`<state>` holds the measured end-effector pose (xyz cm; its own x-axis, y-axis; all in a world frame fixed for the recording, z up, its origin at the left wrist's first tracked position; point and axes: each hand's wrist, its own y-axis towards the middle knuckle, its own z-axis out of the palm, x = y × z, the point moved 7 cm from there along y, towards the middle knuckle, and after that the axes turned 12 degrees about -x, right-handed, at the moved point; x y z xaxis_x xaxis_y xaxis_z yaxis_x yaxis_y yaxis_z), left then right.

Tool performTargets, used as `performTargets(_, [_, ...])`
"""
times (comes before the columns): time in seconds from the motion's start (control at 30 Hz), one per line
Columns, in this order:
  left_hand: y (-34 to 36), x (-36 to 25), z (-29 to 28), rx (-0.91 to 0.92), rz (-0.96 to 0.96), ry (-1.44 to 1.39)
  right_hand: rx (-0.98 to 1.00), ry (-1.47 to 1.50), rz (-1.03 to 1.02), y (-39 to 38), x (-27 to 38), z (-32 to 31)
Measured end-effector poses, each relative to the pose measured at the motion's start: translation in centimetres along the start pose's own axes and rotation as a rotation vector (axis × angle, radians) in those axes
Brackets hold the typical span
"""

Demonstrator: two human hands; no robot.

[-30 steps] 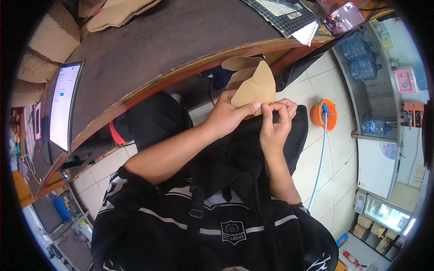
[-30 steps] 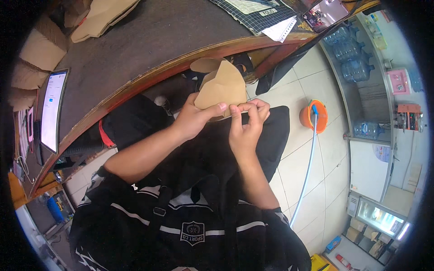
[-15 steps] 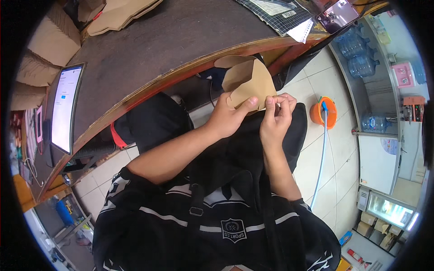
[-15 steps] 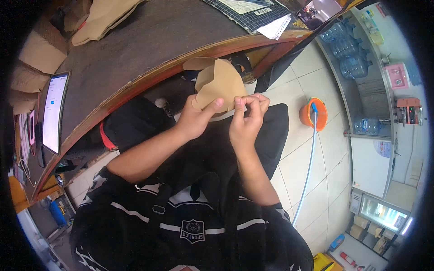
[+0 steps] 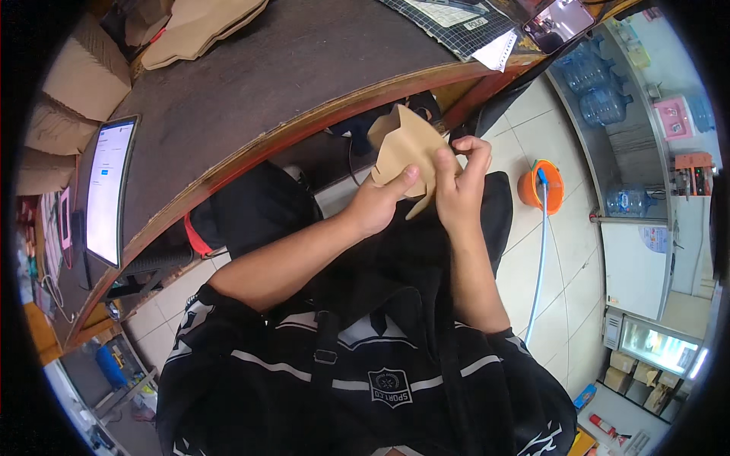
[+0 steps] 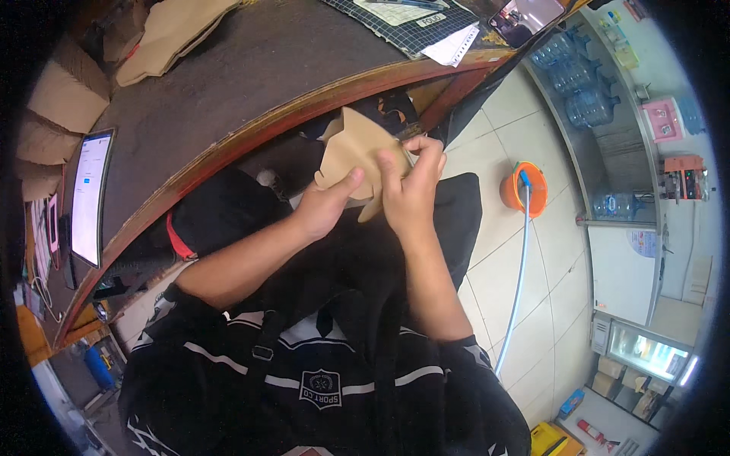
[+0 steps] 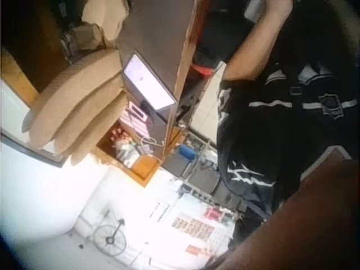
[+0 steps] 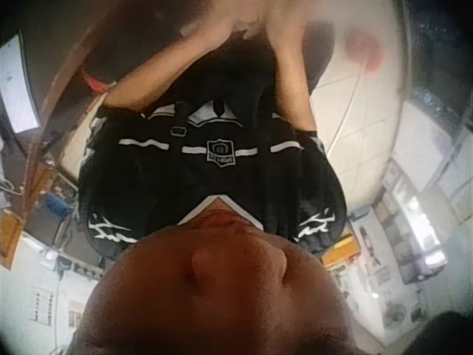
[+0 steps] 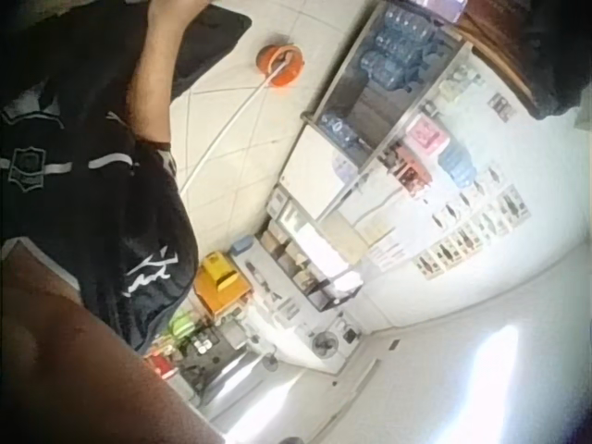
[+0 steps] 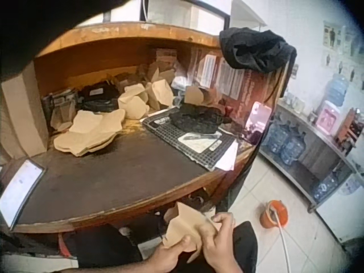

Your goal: The person folds flat cardboard pieces into small box shapes by hand. They pick up a piece, fold the sides up, and tuck the flaps to form a container, then place the finished box on the table. The person repeats this process for multiple cardboard pieces.

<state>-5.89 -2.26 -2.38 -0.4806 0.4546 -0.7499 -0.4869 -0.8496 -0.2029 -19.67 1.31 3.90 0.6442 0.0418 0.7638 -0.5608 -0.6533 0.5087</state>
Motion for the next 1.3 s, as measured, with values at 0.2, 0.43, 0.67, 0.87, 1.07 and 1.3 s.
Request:
performTargets(0.2, [-0.4,0.9,-0.3,0.015,-0.054,0.051,0.09,-0.336,0.021,0.7,1.5,-0.3])
performTargets(0.43, [-0.3,-0.6,0.2,0.158,-0.176,-0.141,0.067,-0.112,-0.046,0.7,2.5,-0.3])
performTargets(0.67, [-0.7,-1.1,1.5,0.1,-0.137,-0.231,-0.041,0.065,0.181,0.3,0.8,-0.5])
performTargets(0.87, [-1.4,1.0,0.9,0.176,-0.12,-0.101,-0.149,-0.02,0.168,0.5,-1.2,0.5])
performTargets(1.07, [-0.2,-0.4,0.8,0.168,-0.128,-0.071,-0.032,0.394,0.212,1.0,-0.6,0.6])
performTargets(1.3, [0.8,-2.0,-0.6,0.211,-0.311,-0.159,0.177,0.555,0.307,0.9,-2.0,0.6])
